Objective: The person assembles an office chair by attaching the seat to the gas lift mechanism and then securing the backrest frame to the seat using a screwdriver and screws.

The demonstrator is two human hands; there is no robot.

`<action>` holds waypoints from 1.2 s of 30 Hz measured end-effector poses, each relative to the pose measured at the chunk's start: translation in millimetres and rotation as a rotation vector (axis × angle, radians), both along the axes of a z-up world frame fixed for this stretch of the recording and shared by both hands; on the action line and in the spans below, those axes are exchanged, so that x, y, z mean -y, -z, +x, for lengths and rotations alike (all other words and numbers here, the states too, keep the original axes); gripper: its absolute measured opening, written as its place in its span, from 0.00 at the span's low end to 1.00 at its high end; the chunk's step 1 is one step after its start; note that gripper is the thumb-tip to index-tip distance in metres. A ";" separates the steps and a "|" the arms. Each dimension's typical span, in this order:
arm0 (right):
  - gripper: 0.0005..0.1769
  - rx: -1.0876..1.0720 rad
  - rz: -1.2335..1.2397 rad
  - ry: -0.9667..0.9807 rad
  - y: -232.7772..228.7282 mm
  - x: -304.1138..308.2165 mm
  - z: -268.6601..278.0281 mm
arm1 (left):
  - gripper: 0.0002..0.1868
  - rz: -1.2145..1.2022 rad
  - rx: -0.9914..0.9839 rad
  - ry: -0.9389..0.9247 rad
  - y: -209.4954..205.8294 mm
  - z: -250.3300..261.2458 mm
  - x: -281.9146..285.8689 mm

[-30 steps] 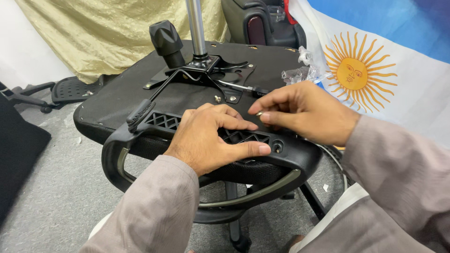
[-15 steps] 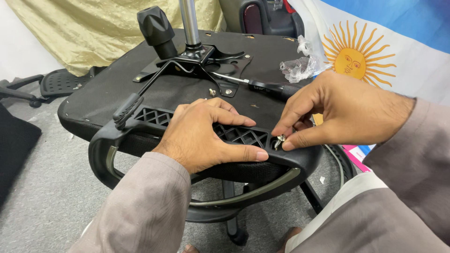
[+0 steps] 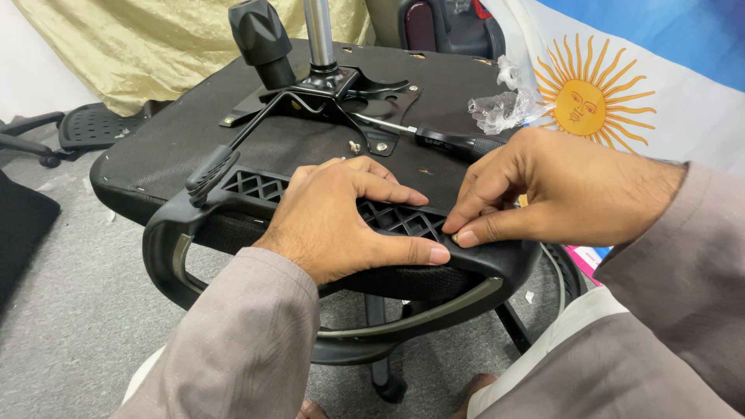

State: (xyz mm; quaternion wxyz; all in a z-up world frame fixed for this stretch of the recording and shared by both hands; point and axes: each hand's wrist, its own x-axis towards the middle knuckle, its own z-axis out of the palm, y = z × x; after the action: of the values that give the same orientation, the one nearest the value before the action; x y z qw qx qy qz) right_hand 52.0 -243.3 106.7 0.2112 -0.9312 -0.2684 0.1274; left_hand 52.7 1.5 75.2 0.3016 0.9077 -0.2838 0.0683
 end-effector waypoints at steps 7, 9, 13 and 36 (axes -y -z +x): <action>0.14 0.090 0.032 -0.091 -3.3 5.8 0.4 | 0.36 0.003 -0.003 0.000 -0.4 0.4 0.6; 0.13 0.128 0.072 -0.220 -4.4 7.8 0.6 | 0.37 -0.002 -0.007 -0.004 0.3 0.0 0.6; 0.14 0.079 -0.048 -0.025 -5.2 1.2 -3.2 | 0.37 0.005 0.006 -0.005 0.7 -0.4 0.1; 0.14 -0.014 -0.219 0.196 -23.4 -22.3 -10.7 | 0.36 -0.014 0.018 -0.012 1.1 -1.9 0.3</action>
State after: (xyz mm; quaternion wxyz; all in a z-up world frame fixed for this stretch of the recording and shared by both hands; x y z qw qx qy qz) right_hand 41.3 -221.0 130.1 0.1214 -0.9695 -0.1592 0.1410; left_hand 50.8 1.1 74.1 0.3052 0.9065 -0.2806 0.0802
